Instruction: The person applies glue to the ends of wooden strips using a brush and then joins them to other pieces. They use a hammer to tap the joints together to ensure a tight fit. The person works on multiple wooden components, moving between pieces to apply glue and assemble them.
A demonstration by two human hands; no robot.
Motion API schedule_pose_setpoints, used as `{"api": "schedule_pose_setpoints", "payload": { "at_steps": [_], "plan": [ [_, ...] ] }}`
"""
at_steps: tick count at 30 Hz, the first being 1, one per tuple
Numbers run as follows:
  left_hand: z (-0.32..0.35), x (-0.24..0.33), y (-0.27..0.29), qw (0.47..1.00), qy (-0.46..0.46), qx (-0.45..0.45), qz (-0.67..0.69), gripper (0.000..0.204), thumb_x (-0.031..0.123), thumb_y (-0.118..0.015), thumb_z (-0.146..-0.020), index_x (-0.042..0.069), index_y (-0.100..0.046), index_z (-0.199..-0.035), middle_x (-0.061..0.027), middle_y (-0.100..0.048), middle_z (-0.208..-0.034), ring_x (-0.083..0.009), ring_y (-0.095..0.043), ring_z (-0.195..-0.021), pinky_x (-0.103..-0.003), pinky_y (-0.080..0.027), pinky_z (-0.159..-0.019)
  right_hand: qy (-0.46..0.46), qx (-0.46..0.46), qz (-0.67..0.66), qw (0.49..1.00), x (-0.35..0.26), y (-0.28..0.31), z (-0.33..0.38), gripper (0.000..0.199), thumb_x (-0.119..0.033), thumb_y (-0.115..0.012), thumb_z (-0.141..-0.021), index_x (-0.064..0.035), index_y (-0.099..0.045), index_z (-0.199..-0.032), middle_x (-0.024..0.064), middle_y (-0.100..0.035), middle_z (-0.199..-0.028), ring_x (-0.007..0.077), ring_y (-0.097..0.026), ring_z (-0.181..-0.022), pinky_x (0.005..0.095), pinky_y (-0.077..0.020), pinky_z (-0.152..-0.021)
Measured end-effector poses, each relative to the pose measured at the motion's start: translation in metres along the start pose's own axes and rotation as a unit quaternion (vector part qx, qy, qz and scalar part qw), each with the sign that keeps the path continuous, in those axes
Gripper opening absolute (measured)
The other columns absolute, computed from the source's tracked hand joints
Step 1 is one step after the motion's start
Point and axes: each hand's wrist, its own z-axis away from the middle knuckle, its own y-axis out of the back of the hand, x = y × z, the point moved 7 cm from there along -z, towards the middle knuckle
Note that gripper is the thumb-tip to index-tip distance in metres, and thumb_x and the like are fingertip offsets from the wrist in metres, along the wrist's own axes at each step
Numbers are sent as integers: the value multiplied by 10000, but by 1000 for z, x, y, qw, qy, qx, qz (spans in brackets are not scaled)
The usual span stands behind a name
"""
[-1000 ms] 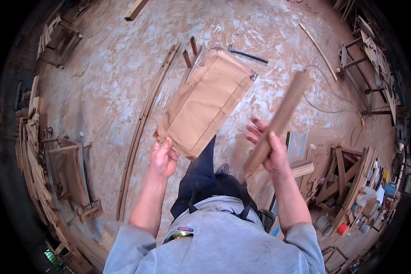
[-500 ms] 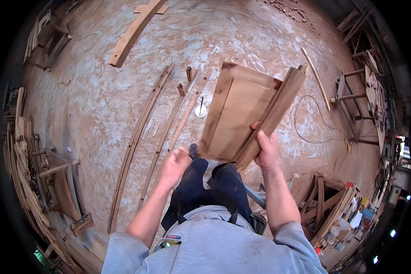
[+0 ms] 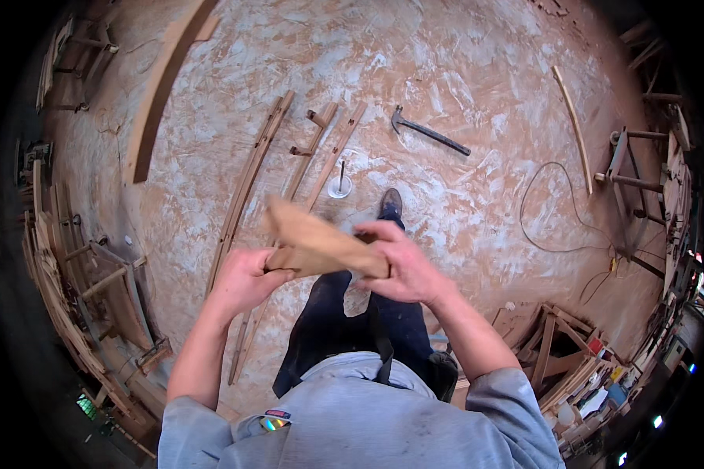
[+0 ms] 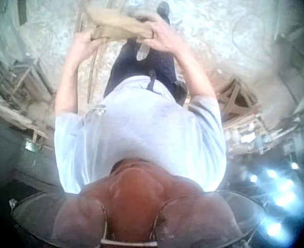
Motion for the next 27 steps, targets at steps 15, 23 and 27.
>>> {"api": "schedule_pose_setpoints", "payload": {
  "at_steps": [15, 23, 27],
  "plan": [
    [-194, -102, 70, 942, 138, 271, -142, 278, 259, -650, -821, 83, -649, -1036, -191, -664, -844, -333, -656, -801, -395, -499, -690, -540, 197, -65, 816, 227, 158, 151, 227, -163, -678, -832, 4, -550, -916, 39, -594, -689, 111, -585, -590, 269, -475, -535],
    [-231, -158, 49, 947, 126, 280, -96, 273, 234, -652, -836, 65, -644, -1051, -103, -684, -852, -211, -638, -772, -333, -491, -713, -599, 161, -78, 780, 257, 107, 173, 250, -197, -681, -827, 0, -555, -916, 48, -603, -676, 117, -586, -574, 275, -477, -534],
    [-236, -177, 45, 947, 138, 279, -77, 277, 266, -665, -816, 91, -651, -1031, -128, -683, -826, -263, -655, -758, -359, -493, -695, -595, 152, -81, 785, 262, 95, 173, 241, -195, -676, -831, -3, -557, -916, 48, -603, -679, 114, -585, -580, 269, -474, -537]
  ]
}}
